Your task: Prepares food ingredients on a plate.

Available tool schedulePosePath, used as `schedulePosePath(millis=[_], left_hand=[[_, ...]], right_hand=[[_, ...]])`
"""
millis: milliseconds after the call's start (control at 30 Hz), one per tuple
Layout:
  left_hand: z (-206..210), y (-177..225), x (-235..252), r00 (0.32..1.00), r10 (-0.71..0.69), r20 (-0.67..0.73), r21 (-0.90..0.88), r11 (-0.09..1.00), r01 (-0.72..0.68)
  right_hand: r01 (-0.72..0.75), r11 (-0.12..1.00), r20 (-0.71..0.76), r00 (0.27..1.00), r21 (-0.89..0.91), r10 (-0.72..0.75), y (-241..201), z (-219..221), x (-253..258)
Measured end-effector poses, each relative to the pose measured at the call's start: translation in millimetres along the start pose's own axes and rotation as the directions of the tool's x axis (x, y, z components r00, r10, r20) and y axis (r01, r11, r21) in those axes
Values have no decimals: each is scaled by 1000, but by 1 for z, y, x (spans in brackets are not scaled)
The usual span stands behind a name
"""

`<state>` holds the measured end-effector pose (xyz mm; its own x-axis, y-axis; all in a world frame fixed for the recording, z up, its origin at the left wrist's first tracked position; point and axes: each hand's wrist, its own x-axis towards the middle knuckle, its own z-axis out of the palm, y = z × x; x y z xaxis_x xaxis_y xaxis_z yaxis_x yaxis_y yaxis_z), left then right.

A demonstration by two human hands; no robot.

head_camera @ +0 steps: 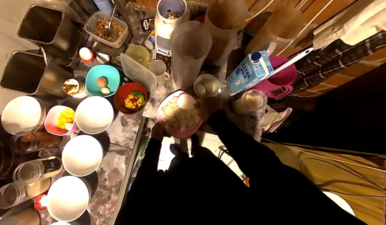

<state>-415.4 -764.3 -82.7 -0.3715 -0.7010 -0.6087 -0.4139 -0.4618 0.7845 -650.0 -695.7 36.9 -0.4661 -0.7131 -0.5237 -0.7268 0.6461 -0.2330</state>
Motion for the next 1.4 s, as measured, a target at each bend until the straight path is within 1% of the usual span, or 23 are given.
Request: schedulePosePath(millis=[67, 100, 200, 267, 333, 367, 433, 533, 600, 700, 833, 900, 967, 1067, 1100, 1167, 1233, 1333, 1400], left_hand=[[1, 0, 0, 1000, -6, 2, 11, 1000, 6], [0, 2, 1, 1000, -6, -4, 18, 1000, 6], [-1, 1, 2, 1000, -9, -17, 19, 1000, 9], [0, -1, 3, 1000, -17, -15, 18, 1000, 18], [2, 2, 0, 1000, -10, -13, 21, 1000, 10], [2, 6, -2, 1000, -1, -19, 21, 1000, 2], [1, 7, -3, 1000, -5, -29, 10, 1000, 6], [0, -1, 0, 1000, -23, -15, 12, 1000, 24], [1, 1, 0, 1000, -21, -18, 15, 1000, 21], [0, 0, -2, 1000, -18, -16, -16, 1000, 18], [0, 0, 0, 999, -32, 18, -17, 999, 33], [-1, -1, 1, 1000, -29, 9, -17, 999, 29], [-1, -2, 1, 999, -34, 3, 2, 999, 34], [1, -1, 1, 999, -39, 3, 8, 999, 39], [0, 1, 0, 999, -41, 3, 12, 999, 41], [0, 5, -3, 999, -43, -3, 18, 999, 43], [-1, 3, -3, 999, -54, -2, 12, 998, 54], [0, -2, 1, 999, -39, 13, -19, 999, 39], [-1, 3, 0, 999, -40, 11, -18, 999, 41]], right_hand=[[-7, 1000, 40, 999, 1, 7, -1, 3, 9], [-8, 1000, 51, 999, -5, 9, -2, -2, 9], [21, 999, 49, 999, -33, -20, -16, -19, -5], [53, 998, 72, 996, -38, -50, -25, -10, -8], [48, 998, 120, 992, -35, -43, -26, 4, -6], [40, 998, 139, 990, -45, -33, -26, 2, -4], [66, 995, 132, 990, -72, -56, -29, -9, -7], [105, 993, 133, 986, -54, -97, -33, 0, -6], [95, 995, 149, 985, -38, -88, -28, 9, -5], [84, 996, 78, 994, -22, -82, -15, 3, -13], [29, 999, 141, 990, 31, -33, -1, 14, -4], [47, 999, 127, 991, -8, -46, -8, 4, -12], [96, 995, 92, 991, -11, -95, -17, 7, -21], [102, 995, 198, 975, -14, -97, -25, 20, -21], [96, 995, 204, 975, -19, -90, -23, 19, -20], [102, 994, 158, 983, -37, -95, -17, 12, -24], [136, 989, 76, 988, -50, -132, -8, 24, -25], [128, 992, 126, 984, -21, -124, 5, 34, -25], [112, 994, 75, 991, 17, -112, 12, 26, -27]])
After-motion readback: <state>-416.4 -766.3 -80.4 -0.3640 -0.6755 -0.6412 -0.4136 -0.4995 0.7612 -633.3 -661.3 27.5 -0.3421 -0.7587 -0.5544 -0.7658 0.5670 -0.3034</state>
